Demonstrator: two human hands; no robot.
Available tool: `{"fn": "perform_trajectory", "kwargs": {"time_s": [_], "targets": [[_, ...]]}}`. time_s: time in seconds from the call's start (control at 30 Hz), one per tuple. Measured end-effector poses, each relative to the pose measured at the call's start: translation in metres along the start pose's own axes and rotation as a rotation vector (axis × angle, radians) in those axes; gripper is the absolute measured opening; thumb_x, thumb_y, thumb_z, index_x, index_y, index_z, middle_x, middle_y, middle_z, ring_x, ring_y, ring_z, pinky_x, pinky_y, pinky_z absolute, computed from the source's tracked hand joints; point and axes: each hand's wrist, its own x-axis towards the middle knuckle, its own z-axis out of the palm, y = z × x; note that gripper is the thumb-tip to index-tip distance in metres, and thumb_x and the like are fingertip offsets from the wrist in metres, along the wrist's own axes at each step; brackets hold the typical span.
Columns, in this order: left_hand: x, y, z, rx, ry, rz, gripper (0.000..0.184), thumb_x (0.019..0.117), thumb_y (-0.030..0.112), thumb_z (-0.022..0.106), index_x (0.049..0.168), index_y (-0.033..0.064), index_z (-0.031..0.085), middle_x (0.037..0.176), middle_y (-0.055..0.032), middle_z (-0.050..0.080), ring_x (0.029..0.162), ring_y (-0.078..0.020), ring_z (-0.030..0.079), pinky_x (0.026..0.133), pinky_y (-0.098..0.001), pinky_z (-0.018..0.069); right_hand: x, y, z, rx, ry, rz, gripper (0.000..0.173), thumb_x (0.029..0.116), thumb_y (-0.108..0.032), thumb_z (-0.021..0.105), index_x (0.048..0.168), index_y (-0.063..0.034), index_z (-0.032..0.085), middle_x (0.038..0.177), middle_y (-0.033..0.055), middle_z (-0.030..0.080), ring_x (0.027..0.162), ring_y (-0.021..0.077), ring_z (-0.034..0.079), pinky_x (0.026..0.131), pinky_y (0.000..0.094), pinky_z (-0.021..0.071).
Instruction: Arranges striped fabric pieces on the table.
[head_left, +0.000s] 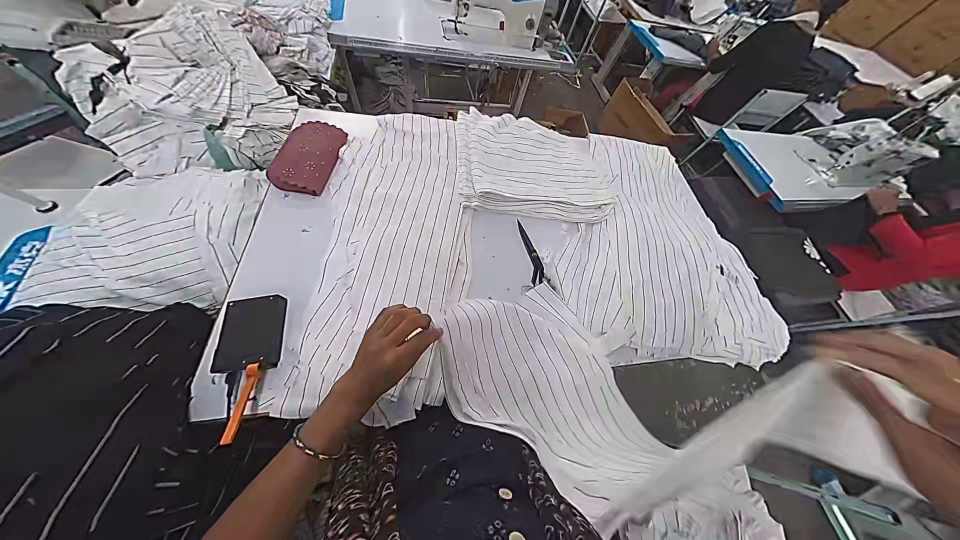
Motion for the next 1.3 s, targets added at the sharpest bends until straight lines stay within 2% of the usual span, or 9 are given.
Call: {"fn": "perform_trajectory", "kwargs": {"time_s": [0.23,0.43,0.63,0.73,0.87,1.0,1.07,1.17,1.3], "targets": [[0.048,0.044,-0.033,-0.024,-0.005,0.327,0.014,0.1050,0.008,0.053,0.110,0.0099,0.065,0.089,-0.0069,0.056,0.087,-0.0213,0.055,0.089,-0.0313,0.0429,0.139,-0.116,0.213,0.547,-0.823,-0.758,0.015,0.0941,-0.016,0.070,0.096,-0.0061,0.081,0.138,0.0198,0.062,0.137,0.0387,0.051,0.114,0.0543,0.0391],[0.057,0.060,-0.063,0.044,-0.068,0.335,0.017,0.1042,0.005,0.051,0.102,0.0079,0.068,0.078,-0.0055,0.055,0.076,-0.0205,0.053,0.082,-0.0319,0.0423,0.165,-0.157,0.232,0.568,-1.104,-0.959,0.016,0.0955,-0.011,0.067,0.101,-0.0010,0.078,0.095,0.0147,0.075,0.091,0.0282,0.072,0.090,0.0503,0.0512],[0.049,0.094,-0.057,0.097,-0.592,-0.045,0.018,0.0872,-0.001,0.064,0.094,0.0117,0.075,0.078,-0.0100,0.068,0.070,-0.0285,0.068,0.071,-0.0447,0.0548,0.155,-0.142,0.166,0.507,-0.659,-0.877,0.017,0.0975,-0.015,0.063,0.098,-0.0083,0.078,0.098,0.0083,0.075,0.099,0.0218,0.070,0.094,0.0394,0.0526],[0.057,0.086,-0.075,0.092,-1.045,-0.471,0.029,0.0970,-0.008,0.053,0.117,0.0024,0.072,0.103,-0.0237,0.071,0.097,-0.0425,0.070,0.094,-0.0555,0.0503,0.150,-0.114,0.111,0.439,-0.358,-0.710,0.017,0.1016,-0.023,0.060,0.101,-0.0146,0.075,0.101,-0.0004,0.074,0.105,0.0057,0.065,0.099,0.0216,0.0481],[0.054,0.062,-0.133,0.172,-0.768,-0.527,0.015,0.0857,-0.001,0.075,0.101,0.0015,0.078,0.084,-0.0208,0.072,0.086,-0.0419,0.072,0.091,-0.0593,0.0528,0.141,-0.070,0.048,0.405,-0.146,-0.436,0.017,0.1017,-0.032,0.062,0.112,-0.0308,0.075,0.110,-0.0182,0.071,0.107,-0.0069,0.062,0.096,0.0154,0.0495],[0.052,0.032,-0.159,-0.143,-0.532,-0.428,0.033,0.0855,0.036,0.076,0.085,0.0030,0.073,0.071,-0.0082,0.065,0.061,-0.0200,0.062,0.059,-0.0400,0.0541,0.150,-0.048,0.056,0.487,0.036,-0.223,0.016,0.1001,-0.037,0.064,0.106,-0.0266,0.075,0.106,-0.0175,0.071,0.098,-0.0049,0.065,0.087,0.0169,0.0548],[0.052,0.020,-0.148,-0.269,-0.623,-0.509,0.038,0.0878,0.038,0.076,0.089,-0.0001,0.073,0.077,-0.0110,0.066,0.067,-0.0181,0.061,0.063,-0.0362,0.0522,0.162,-0.052,0.083,0.555,0.069,-0.153,0.014,0.0977,-0.025,0.064,0.104,-0.0182,0.075,0.105,-0.0151,0.071,0.094,-0.0046,0.066,0.084,0.0170,0.0564],[0.066,0.018,-0.133,-0.126,-0.842,-0.618,0.042,0.0878,0.035,0.080,0.111,0.0002,0.076,0.115,-0.0265,0.066,0.109,-0.0450,0.063,0.094,-0.0641,0.0465,0.174,-0.079,0.098,0.579,0.048,-0.245,0.011,0.0965,-0.021,0.065,0.102,-0.0225,0.075,0.104,-0.0184,0.070,0.097,-0.0056,0.066,0.086,0.0157,0.0562],[0.082,0.046,-0.115,-0.121,-0.359,-0.432,0.031,0.0974,0.033,0.065,0.117,0.0117,0.076,0.123,-0.0126,0.070,0.114,-0.0283,0.067,0.094,-0.0446,0.0556,0.173,-0.113,0.098,0.480,-0.060,-0.541,0.014,0.1010,-0.023,0.062,0.102,-0.0154,0.073,0.110,-0.0067,0.071,0.108,0.0002,0.065,0.091,0.0182,0.0562]]}}
